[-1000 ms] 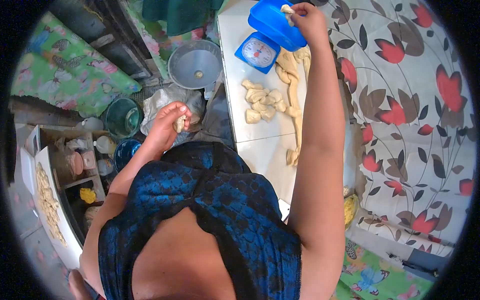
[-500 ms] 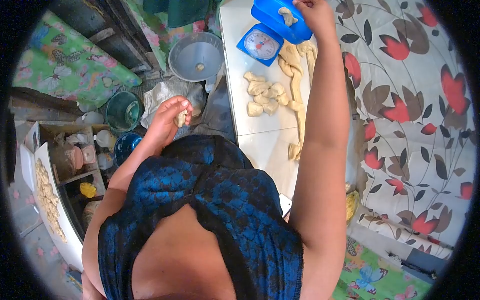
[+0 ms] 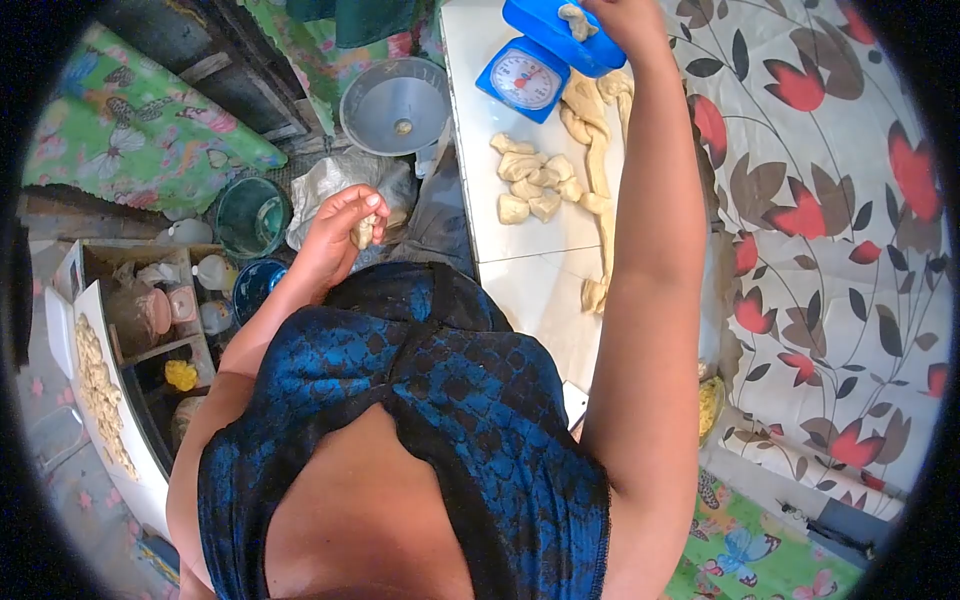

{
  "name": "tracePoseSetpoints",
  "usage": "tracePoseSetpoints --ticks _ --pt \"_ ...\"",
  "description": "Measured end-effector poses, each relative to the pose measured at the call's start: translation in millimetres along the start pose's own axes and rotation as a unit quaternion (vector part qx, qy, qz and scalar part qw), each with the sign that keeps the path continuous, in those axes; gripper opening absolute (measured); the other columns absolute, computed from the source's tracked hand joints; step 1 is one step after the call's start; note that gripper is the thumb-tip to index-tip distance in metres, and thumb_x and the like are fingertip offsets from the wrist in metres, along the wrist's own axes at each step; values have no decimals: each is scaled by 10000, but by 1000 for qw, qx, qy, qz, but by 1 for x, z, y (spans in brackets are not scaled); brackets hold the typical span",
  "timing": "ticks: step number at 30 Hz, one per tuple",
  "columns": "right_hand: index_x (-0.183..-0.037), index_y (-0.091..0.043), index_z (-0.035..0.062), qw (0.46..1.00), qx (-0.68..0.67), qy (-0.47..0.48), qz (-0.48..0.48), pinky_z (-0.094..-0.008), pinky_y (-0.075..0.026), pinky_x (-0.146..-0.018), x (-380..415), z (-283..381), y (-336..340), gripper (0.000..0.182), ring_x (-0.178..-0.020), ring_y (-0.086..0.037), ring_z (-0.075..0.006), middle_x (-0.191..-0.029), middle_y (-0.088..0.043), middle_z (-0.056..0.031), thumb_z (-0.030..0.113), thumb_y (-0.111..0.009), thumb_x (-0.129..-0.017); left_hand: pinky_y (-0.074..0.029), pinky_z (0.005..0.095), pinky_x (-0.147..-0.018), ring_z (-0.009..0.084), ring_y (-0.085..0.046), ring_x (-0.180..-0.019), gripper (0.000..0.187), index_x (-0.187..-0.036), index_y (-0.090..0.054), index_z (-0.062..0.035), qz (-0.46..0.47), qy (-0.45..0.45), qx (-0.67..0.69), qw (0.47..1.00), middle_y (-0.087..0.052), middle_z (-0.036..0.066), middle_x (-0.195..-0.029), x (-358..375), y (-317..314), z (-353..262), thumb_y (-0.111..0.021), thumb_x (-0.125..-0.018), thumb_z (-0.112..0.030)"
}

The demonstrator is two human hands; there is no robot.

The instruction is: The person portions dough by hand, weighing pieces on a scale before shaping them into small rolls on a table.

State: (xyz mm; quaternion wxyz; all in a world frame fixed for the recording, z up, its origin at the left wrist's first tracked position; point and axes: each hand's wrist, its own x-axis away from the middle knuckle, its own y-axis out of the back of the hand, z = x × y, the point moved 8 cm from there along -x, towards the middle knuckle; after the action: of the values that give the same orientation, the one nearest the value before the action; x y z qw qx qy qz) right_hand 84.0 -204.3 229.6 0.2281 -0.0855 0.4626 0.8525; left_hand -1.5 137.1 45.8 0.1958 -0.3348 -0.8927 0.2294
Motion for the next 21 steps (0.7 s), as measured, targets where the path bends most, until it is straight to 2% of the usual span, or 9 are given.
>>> tracePoseSetpoints --ticks 3,6,8,12,14,15,17,18,21 --pt "-836 -589 2 999 21 25 1 -274 -449 -565 -8 -7 -10 165 -624 -565 -141 -684 -593 -70 88 -638 -704 -400 252 -569 112 -479 -599 171 -781 -549 -18 -1 -3 3 1000 -512 37 -656 1 2 0 -519 -866 -164" --pt "-947 -574 4 995 -68 -18 71 -290 -463 -579 -15 -20 -27 288 -645 -580 -164 -721 -601 -94 97 -653 -687 -398 254 -568 113 -478 -595 174 -779 -550 -18 1 -8 9 1000 -512 38 -653 2 3 -1 -518 -866 -165" --pt "-1052 -542 9 990 99 -49 81 -302 -472 -583 -5 2 -23 423 -654 -592 -185 -738 -603 -113 111 -674 -664 -397 253 -567 113 -478 -594 174 -778 -550 -18 -3 -10 12 1000 -512 38 -652 3 4 -1 -517 -866 -164" --pt "-1104 -525 15 987 91 -70 111 -312 -478 -581 -7 -19 -39 502 -657 -600 -200 -744 -603 -122 127 -689 -643 -393 212 -553 80 -473 -600 171 -801 -572 -32 8 -18 24 1000 -545 19 -721 3 6 0 -541 -866 -188" --pt "-1103 -508 15 973 212 88 17 -310 -478 -570 -13 -13 -36 501 -646 -603 -193 -763 -602 -139 118 -685 -646 -393 212 -552 80 -473 -600 169 -809 -575 -29 10 -18 20 1000 -548 20 -725 3 5 -1 -541 -865 -185" --pt "-1103 -508 15 973 212 88 17 -310 -478 -570 -7 5 -31 501 -646 -603 -193 -763 -602 -139 118 -685 -646 -393 212 -552 79 -473 -600 167 -818 -577 -27 12 -18 16 1000 -552 21 -730 4 5 -1 -540 -865 -182" --pt "-1086 -500 25 984 126 -102 69 -285 -477 -567 9 25 -23 436 -673 -588 -160 -762 -587 -123 82 -651 -681 -392 229 -556 96 -473 -589 161 -827 -574 -14 6 -10 7 1000 -525 28 -674 5 3 -3 -527 -860 -165" --pt "-1086 -500 25 984 126 -102 69 -285 -477 -567 6 16 -21 436 -673 -588 -160 -762 -587 -123 82 -651 -681 -391 247 -561 112 -472 -578 158 -837 -570 -1 -1 -3 -2 1000 -498 36 -619 5 4 -3 -514 -855 -147" --pt "-1079 -487 40 975 -205 62 -64 -251 -462 -551 15 17 11 365 -638 -544 -119 -738 -544 -59 31 -592 -729 -404 214 -563 82 -490 -625 152 -926 -597 5 39 -3 3 999 -566 29 -763 3 8 2 -526 -847 -104"
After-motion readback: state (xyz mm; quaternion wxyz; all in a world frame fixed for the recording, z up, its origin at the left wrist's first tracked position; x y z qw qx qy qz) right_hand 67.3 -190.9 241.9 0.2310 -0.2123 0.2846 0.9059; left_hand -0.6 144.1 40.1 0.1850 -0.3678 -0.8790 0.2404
